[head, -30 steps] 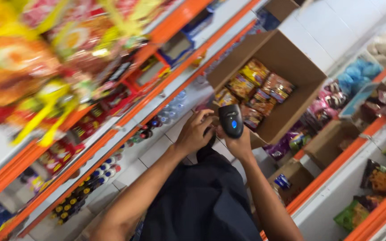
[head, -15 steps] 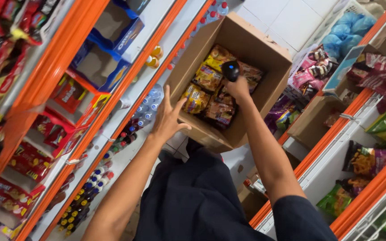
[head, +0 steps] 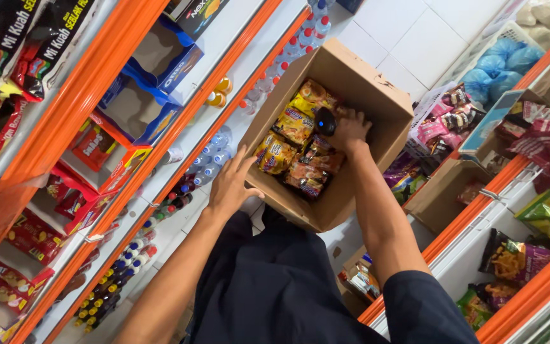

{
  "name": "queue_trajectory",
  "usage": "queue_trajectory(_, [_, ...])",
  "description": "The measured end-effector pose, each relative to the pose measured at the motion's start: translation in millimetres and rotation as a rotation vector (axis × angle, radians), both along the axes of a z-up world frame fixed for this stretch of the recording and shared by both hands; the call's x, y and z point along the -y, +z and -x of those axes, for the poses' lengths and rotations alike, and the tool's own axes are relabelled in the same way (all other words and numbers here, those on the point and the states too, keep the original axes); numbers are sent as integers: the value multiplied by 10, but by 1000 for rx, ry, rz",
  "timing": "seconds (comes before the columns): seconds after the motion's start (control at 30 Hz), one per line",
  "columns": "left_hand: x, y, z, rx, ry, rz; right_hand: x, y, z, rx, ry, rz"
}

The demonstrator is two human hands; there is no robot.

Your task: The person stocks store shelves by taking instant noodle packs from a cardboard box, scanning their barcodes with a handheld barcode scanner, and placing them onto the shelves.

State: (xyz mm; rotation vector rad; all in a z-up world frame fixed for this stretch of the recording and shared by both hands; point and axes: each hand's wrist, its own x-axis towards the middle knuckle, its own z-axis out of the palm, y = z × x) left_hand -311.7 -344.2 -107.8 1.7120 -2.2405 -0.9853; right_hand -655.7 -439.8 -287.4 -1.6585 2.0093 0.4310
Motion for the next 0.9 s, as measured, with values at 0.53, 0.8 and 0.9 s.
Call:
queue_trajectory(0.53, [-32, 188, -56, -43, -31, 12, -318, 1121, -173, 387, -191, 340])
queue_trajectory(0.8, [49, 440, 76, -385, -44, 125, -1172, 1481, -616, 1805, -902, -258])
queue_trajectory(0.9, [65, 442, 112, -630, -1, -93, -1385, 1535, -792, 1870, -1143, -456])
